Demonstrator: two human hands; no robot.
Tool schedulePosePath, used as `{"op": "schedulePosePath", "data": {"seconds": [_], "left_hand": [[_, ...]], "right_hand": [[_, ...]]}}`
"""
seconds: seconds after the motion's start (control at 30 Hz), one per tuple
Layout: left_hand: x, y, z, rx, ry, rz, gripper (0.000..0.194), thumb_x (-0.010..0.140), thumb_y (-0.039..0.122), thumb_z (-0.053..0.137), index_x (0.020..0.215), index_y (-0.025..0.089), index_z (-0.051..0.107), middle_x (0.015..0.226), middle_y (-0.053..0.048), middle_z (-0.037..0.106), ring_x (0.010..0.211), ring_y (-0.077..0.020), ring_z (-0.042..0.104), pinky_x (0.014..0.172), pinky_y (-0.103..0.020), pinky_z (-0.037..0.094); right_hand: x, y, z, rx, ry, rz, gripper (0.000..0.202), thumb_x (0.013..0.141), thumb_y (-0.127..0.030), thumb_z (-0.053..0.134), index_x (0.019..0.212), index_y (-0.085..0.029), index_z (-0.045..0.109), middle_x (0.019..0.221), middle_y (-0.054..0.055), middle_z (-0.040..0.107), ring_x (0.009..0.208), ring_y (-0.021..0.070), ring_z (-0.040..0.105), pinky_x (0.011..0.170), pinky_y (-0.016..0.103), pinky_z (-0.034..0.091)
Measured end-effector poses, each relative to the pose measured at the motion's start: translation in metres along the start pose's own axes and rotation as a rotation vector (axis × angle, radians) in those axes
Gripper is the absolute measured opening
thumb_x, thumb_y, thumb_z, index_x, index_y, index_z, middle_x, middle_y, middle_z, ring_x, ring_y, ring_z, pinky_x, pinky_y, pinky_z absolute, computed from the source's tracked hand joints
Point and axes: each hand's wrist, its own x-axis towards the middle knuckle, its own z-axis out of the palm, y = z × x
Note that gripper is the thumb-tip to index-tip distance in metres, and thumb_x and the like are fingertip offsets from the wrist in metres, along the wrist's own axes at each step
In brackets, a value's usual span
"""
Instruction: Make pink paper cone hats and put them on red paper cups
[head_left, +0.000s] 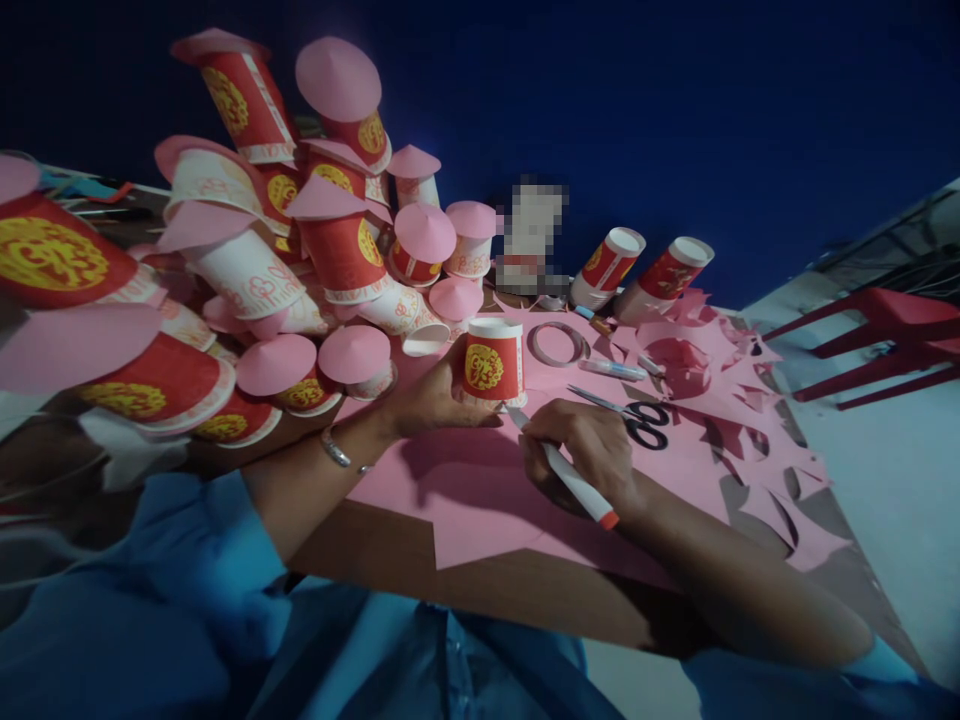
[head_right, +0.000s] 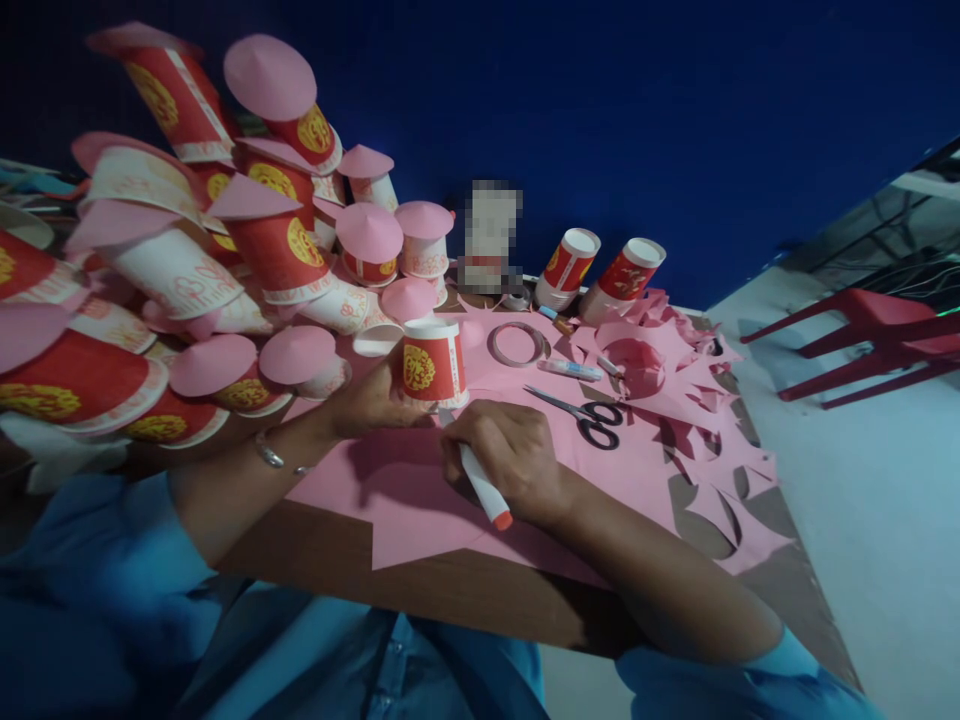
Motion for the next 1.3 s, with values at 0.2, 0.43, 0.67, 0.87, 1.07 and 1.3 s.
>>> {"op": "schedulePosePath", "data": {"seconds": [0.2, 0.43, 0.67, 0.87, 1.07, 1.3], "left_hand": [[-0.0009, 0.0029, -0.0009, 0.013, -0.002, -0.02, 0.108, 0.064, 0.038, 0.097, 0.153, 0.024, 0.038, 0.141, -0.018, 0.063, 0.13, -0.0374, 0.062, 0.105, -0.051, 0.053], [-0.0017, 0.0042, -0.0032, 0.038, -0.005, -0.072, 0.109, 0.063, 0.042, 0.097, 0.152, 0.024, 0.037, 0.132, -0.016, 0.067, 0.122, -0.0354, 0.066, 0.1, -0.052, 0.055], [-0.0018, 0.0018, -0.0021, 0.013, 0.033, -0.071, 0.106, 0.058, 0.044, 0.099, 0.141, 0.024, 0.037, 0.124, -0.011, 0.063, 0.111, -0.029, 0.065, 0.091, -0.043, 0.056], [-0.0006, 0.0012, -0.0015, 0.073, 0.073, -0.086, 0.111, 0.053, 0.049, 0.1, 0.14, 0.024, 0.036, 0.123, -0.011, 0.062, 0.113, -0.0312, 0.062, 0.09, -0.043, 0.055], [-0.0008, 0.0013, -0.0011, 0.108, 0.047, -0.04, 0.118, 0.059, 0.044, 0.099, 0.153, 0.026, 0.029, 0.127, -0.014, 0.061, 0.116, -0.0332, 0.062, 0.095, -0.049, 0.055], [-0.0013, -0.0029, -0.0004, 0.075, -0.032, 0.008, 0.117, 0.075, 0.044, 0.088, 0.163, 0.033, 0.012, 0.114, -0.008, 0.062, 0.1, -0.026, 0.067, 0.09, -0.048, 0.058]], "right_hand": [[-0.0009, -0.0009, -0.0004, -0.045, -0.032, 0.02, 0.021, 0.083, -0.004, 0.056, 0.091, -0.023, 0.051, 0.066, -0.004, 0.064, 0.052, 0.0104, 0.058, 0.052, 0.022, 0.045], [0.0011, -0.0026, -0.0042, 0.02, 0.002, 0.0, 0.022, 0.083, -0.002, 0.058, 0.092, -0.022, 0.053, 0.066, -0.003, 0.064, 0.053, 0.0106, 0.06, 0.053, 0.022, 0.048], [0.002, -0.0032, -0.0039, -0.011, -0.002, -0.023, 0.022, 0.083, -0.002, 0.059, 0.094, -0.021, 0.055, 0.065, -0.003, 0.064, 0.053, 0.0117, 0.06, 0.052, 0.023, 0.048], [0.0029, -0.0032, -0.004, -0.004, -0.009, -0.032, 0.025, 0.083, 0.0, 0.059, 0.097, -0.021, 0.056, 0.066, -0.003, 0.065, 0.055, 0.0121, 0.063, 0.054, 0.023, 0.05], [0.0035, -0.0041, -0.0032, -0.005, -0.011, -0.036, 0.024, 0.084, 0.0, 0.059, 0.097, -0.02, 0.057, 0.066, -0.003, 0.064, 0.055, 0.0128, 0.063, 0.054, 0.023, 0.05], [-0.0019, 0.0, -0.0012, 0.026, -0.036, -0.046, 0.024, 0.086, -0.002, 0.062, 0.101, -0.019, 0.057, 0.072, -0.001, 0.068, 0.06, 0.0129, 0.063, 0.058, 0.024, 0.051]]}}
